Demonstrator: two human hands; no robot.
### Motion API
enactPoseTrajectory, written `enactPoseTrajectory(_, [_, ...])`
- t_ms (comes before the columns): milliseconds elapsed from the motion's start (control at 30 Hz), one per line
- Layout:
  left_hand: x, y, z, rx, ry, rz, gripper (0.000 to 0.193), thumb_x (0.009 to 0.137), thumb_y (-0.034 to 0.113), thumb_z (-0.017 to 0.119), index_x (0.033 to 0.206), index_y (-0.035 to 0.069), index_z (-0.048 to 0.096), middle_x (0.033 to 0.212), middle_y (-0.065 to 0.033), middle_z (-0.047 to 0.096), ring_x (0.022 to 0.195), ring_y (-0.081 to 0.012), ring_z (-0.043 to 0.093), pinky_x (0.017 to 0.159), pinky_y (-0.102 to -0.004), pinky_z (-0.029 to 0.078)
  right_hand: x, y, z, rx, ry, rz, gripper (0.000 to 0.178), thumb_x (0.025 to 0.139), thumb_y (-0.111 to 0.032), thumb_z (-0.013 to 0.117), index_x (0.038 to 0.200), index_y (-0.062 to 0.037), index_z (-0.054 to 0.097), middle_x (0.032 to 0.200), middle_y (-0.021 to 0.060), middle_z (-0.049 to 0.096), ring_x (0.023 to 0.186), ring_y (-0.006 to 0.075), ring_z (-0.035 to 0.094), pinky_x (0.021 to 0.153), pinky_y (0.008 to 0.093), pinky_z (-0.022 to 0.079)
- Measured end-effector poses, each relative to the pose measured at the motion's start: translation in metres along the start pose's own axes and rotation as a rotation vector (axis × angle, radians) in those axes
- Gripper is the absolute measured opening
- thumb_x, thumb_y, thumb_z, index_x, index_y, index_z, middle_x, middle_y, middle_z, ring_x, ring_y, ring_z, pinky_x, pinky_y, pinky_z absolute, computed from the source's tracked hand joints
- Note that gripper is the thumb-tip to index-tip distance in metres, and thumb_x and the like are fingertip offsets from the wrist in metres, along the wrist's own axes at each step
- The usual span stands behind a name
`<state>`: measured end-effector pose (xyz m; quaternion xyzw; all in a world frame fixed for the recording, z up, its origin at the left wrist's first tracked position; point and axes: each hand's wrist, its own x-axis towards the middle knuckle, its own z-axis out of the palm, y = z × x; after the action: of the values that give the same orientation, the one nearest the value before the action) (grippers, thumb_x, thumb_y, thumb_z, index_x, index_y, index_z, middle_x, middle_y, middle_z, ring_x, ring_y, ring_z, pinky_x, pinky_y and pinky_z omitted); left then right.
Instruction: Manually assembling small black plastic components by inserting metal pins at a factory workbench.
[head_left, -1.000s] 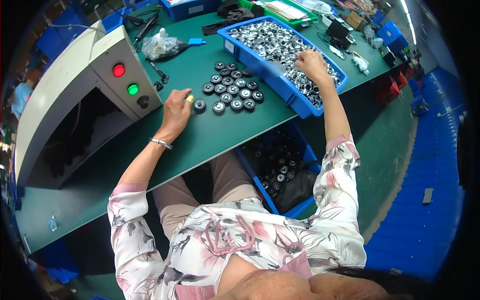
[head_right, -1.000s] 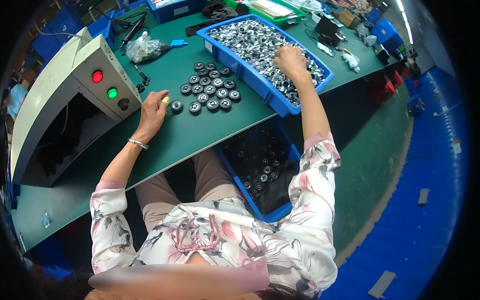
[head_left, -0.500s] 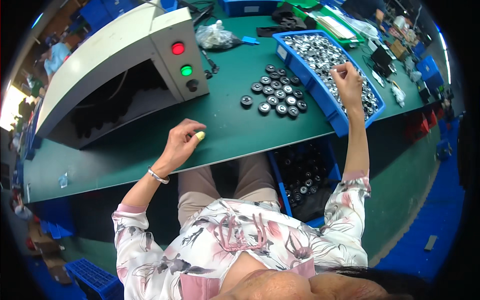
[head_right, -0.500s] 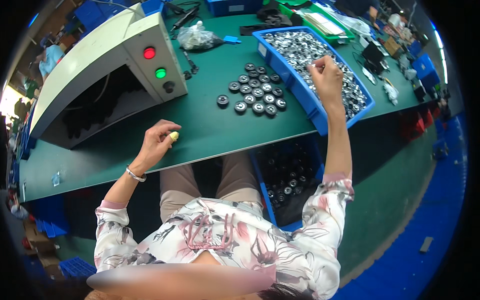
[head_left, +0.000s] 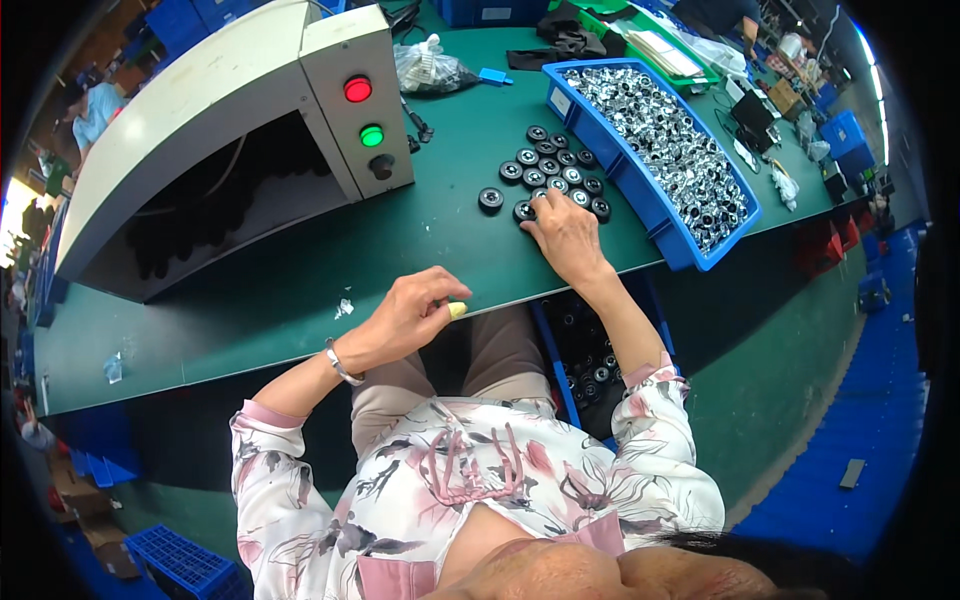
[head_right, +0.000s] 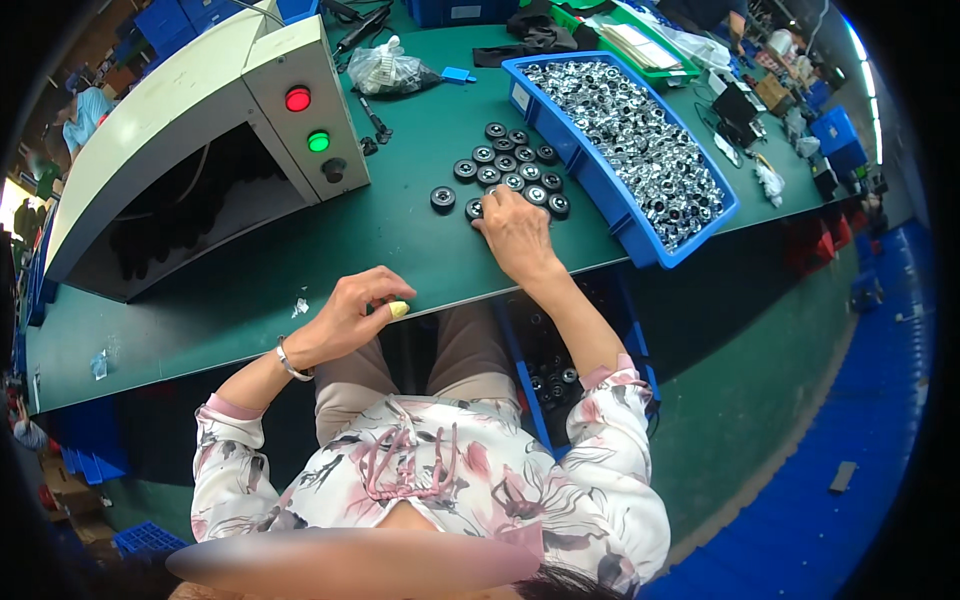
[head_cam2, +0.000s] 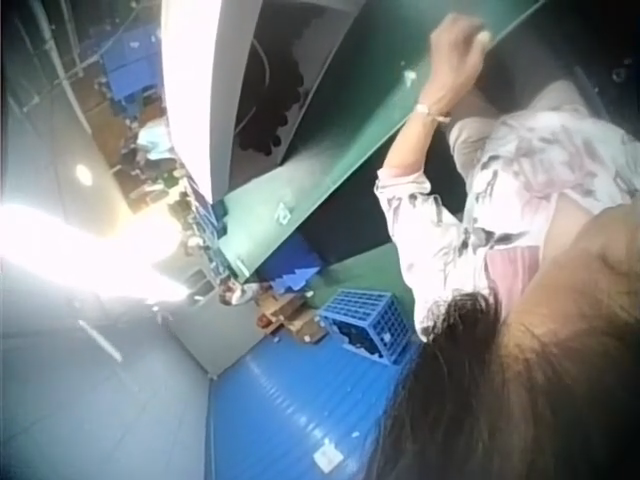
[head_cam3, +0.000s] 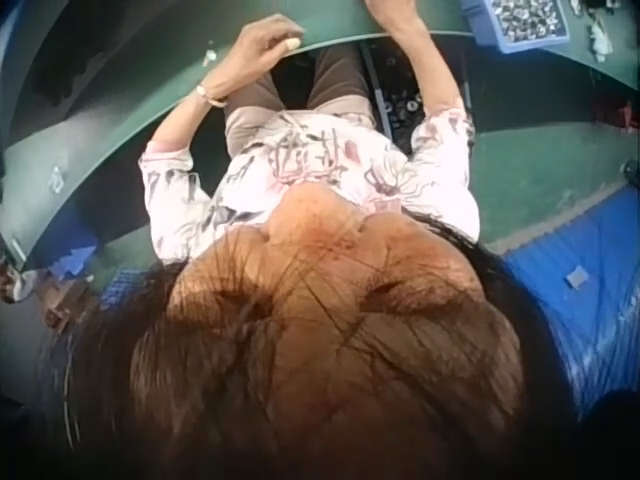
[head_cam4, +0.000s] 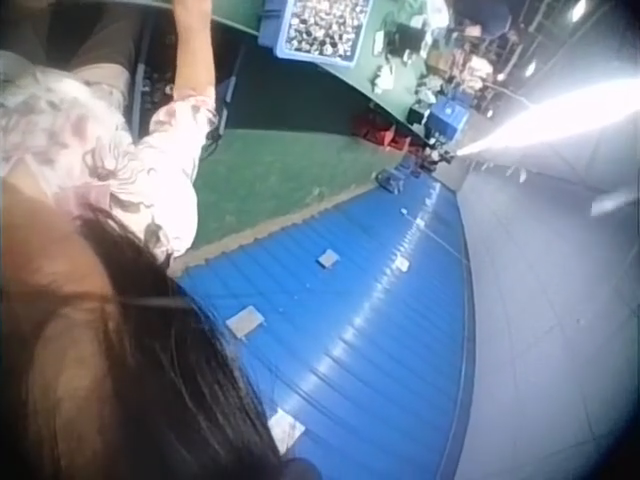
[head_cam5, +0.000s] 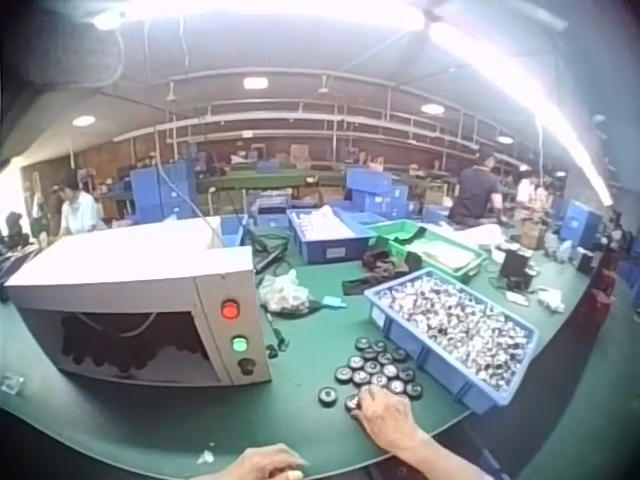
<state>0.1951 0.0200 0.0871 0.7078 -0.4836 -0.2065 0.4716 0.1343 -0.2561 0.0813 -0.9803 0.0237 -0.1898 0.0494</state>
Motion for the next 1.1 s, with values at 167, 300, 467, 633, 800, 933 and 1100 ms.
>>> enactPoseTrajectory(167, [0.003, -0.006, 0.004, -0.029, -0.003, -0.008, 0.020, 0.085, 0.000, 0.060, 0.104, 0.000, 0.069, 0.097, -0.0092, 0.067, 0.076, -0.0166, 0.062, 0.065, -0.0289, 0.049, 0.007, 0.003, 0.005, 0.063, 0.033, -0.031, 0.022, 0.086, -0.019, 0.072, 0.097, -0.0007, 0.066, 0.089, 0.0122, 0.063, 0.079, 0.0311, 0.066, 0.070, 0.0410, 0.053])
enactPoseTrajectory(300, [0.011, -0.004, 0.004, -0.022, -0.018, -0.005, 0.023, 0.084, -0.002, 0.058, 0.104, -0.001, 0.069, 0.097, -0.0097, 0.067, 0.076, -0.0173, 0.062, 0.067, -0.0292, 0.051, 0.009, 0.006, 0.003, 0.403, -0.030, 0.116, 0.022, 0.091, -0.020, 0.067, 0.090, 0.0018, 0.068, 0.085, 0.0159, 0.068, 0.079, 0.0350, 0.066, 0.070, 0.0421, 0.052])
enactPoseTrajectory(467, [0.013, -0.002, 0.005, -0.009, -0.028, -0.003, 0.022, 0.084, -0.002, 0.058, 0.104, -0.001, 0.069, 0.096, -0.0100, 0.067, 0.077, -0.0179, 0.063, 0.068, -0.0297, 0.051, 0.015, 0.020, -0.014, 0.208, 0.195, 0.216, 0.016, 0.090, -0.018, 0.067, 0.091, -0.0025, 0.070, 0.084, 0.0154, 0.067, 0.077, 0.0353, 0.066, 0.070, 0.0433, 0.052])
enactPoseTrajectory(633, [0.014, -0.005, 0.009, -0.002, -0.057, 0.009, 0.023, 0.084, -0.002, 0.057, 0.103, -0.001, 0.069, 0.096, -0.0100, 0.067, 0.078, -0.0183, 0.063, 0.068, -0.0299, 0.051, 0.017, 0.034, -0.015, 0.121, -0.037, 0.187, 0.022, 0.084, -0.022, 0.073, 0.099, -0.0065, 0.071, 0.094, 0.0132, 0.065, 0.085, 0.0350, 0.066, 0.076, 0.0446, 0.052])
enactPoseTrajectory(800, [0.016, 0.002, 0.011, -0.020, -0.054, 0.022, 0.024, 0.082, -0.004, 0.056, 0.103, -0.001, 0.069, 0.096, -0.0097, 0.067, 0.077, -0.0180, 0.062, 0.067, -0.0297, 0.051, 0.024, 0.022, -0.013, 0.003, -0.153, 0.217, 0.029, 0.081, -0.023, 0.076, 0.102, -0.0038, 0.071, 0.099, 0.0133, 0.066, 0.090, 0.0357, 0.066, 0.080, 0.0463, 0.052])
enactPoseTrajectory(933, [0.014, -0.001, 0.011, -0.034, -0.059, 0.016, 0.024, 0.082, -0.004, 0.057, 0.103, -0.001, 0.069, 0.096, -0.0099, 0.067, 0.076, -0.0180, 0.062, 0.067, -0.0296, 0.051, 0.028, 0.033, -0.005, 0.064, -0.070, 0.162, 0.026, 0.085, -0.025, 0.072, 0.097, -0.0021, 0.072, 0.096, 0.0147, 0.068, 0.090, 0.0365, 0.066, 0.080, 0.0470, 0.051])
enactPoseTrajectory(1100, [0.014, 0.000, 0.014, -0.038, -0.076, 0.003, 0.023, 0.083, -0.002, 0.057, 0.103, -0.002, 0.069, 0.096, -0.0101, 0.067, 0.075, -0.0176, 0.062, 0.066, -0.0293, 0.051, 0.031, 0.044, -0.005, 0.158, -0.108, 0.201, 0.027, 0.092, -0.027, 0.065, 0.089, -0.0004, 0.072, 0.088, 0.0161, 0.068, 0.088, 0.0373, 0.066, 0.077, 0.0470, 0.052])
